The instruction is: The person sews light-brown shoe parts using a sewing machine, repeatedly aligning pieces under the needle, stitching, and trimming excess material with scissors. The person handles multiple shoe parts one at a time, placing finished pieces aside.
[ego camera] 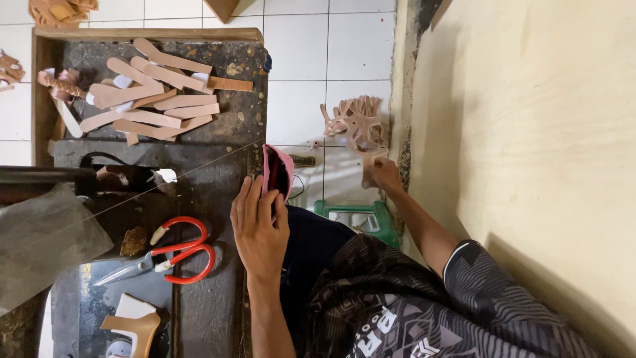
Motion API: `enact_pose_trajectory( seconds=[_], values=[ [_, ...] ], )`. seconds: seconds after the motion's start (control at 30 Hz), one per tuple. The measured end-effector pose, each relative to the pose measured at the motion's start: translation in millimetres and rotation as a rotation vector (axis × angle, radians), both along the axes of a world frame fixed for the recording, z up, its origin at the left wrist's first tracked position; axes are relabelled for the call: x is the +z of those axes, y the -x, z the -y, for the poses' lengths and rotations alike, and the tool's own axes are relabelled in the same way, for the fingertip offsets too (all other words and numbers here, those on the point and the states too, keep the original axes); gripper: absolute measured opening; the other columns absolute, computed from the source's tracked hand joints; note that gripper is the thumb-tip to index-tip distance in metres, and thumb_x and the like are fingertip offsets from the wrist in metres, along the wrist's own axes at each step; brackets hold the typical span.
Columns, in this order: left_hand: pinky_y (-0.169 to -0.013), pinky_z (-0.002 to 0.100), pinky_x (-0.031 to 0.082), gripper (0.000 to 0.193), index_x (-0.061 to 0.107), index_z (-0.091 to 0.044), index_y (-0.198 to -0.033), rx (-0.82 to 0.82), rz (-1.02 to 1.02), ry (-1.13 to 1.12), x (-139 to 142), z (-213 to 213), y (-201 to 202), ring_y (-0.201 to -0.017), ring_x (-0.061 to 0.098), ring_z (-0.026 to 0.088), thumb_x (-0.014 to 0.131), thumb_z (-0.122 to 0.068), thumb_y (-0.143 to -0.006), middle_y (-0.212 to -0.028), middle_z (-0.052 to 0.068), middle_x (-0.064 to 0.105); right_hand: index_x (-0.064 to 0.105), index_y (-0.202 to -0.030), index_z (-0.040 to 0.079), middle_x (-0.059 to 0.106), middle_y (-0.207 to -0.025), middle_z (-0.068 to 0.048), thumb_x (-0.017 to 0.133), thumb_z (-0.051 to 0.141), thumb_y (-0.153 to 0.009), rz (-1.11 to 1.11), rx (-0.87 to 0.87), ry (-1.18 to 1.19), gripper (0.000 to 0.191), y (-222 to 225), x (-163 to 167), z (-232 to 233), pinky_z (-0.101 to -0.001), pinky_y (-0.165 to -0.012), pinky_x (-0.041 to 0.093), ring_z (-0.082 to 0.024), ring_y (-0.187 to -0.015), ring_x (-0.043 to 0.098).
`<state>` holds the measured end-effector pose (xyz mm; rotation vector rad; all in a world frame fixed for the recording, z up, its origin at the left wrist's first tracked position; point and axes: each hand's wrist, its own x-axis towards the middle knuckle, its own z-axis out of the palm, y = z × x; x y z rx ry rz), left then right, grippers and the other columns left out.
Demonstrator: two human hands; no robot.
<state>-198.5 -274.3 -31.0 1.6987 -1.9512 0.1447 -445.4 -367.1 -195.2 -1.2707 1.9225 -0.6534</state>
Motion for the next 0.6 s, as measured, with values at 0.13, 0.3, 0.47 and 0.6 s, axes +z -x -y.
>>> enact_pose_trajectory(
  seconds=[0.13, 0.3, 0.47, 0.6],
  values=[
    [-0.119, 0.058, 0.040, 0.009, 0.069, -0.007, -0.104, 0.031, 0.064, 0.008, -1.9, 0.3, 0.9, -0.133, 0.059, 0.031, 0.072, -0.012, -0.097, -0.131, 0.009, 0.066, 0.074, -0.092, 0.003, 0.076, -0.087, -0.017, 0.073, 0.035, -0.083, 0.055, 0.004, -0.062, 0.033, 2.5, 11.3, 15.2, -0.0434, -0.075, 0.058, -0.032, -0.080, 0.074],
    [-0.122, 0.059, 0.038, 0.007, 0.069, -0.007, -0.103, 0.030, 0.046, -0.009, -1.8, 0.0, 1.2, -0.134, 0.059, 0.030, 0.072, -0.012, -0.099, -0.132, 0.009, 0.066, 0.073, -0.096, 0.001, 0.071, -0.086, -0.022, 0.075, 0.053, -0.088, -0.182, 0.009, -0.101, 0.053, 16.1, 22.5, 34.5, -0.0489, -0.072, 0.054, -0.038, -0.081, 0.071],
    [-0.123, 0.058, 0.038, 0.007, 0.069, -0.007, -0.104, 0.019, -0.006, 0.008, 2.1, -2.2, 1.1, -0.135, 0.058, 0.031, 0.072, -0.011, -0.100, -0.134, 0.010, 0.065, 0.082, -0.101, 0.011, 0.075, -0.091, -0.020, 0.060, 0.052, -0.101, -0.412, 0.660, -0.069, 0.046, 17.0, 4.1, 4.5, -0.0519, -0.077, 0.053, -0.039, -0.085, 0.070],
    [-0.120, 0.058, 0.042, 0.009, 0.070, -0.004, -0.106, 0.021, -0.170, 0.028, 14.8, -10.8, -1.8, -0.134, 0.059, 0.033, 0.072, -0.007, -0.098, -0.137, 0.012, 0.064, 0.080, -0.110, 0.006, 0.080, -0.097, -0.012, 0.069, 0.053, -0.091, 0.165, 0.430, -0.272, 0.052, -17.4, -0.2, -25.0, -0.0368, -0.074, 0.059, -0.021, -0.075, 0.076]
  ],
)
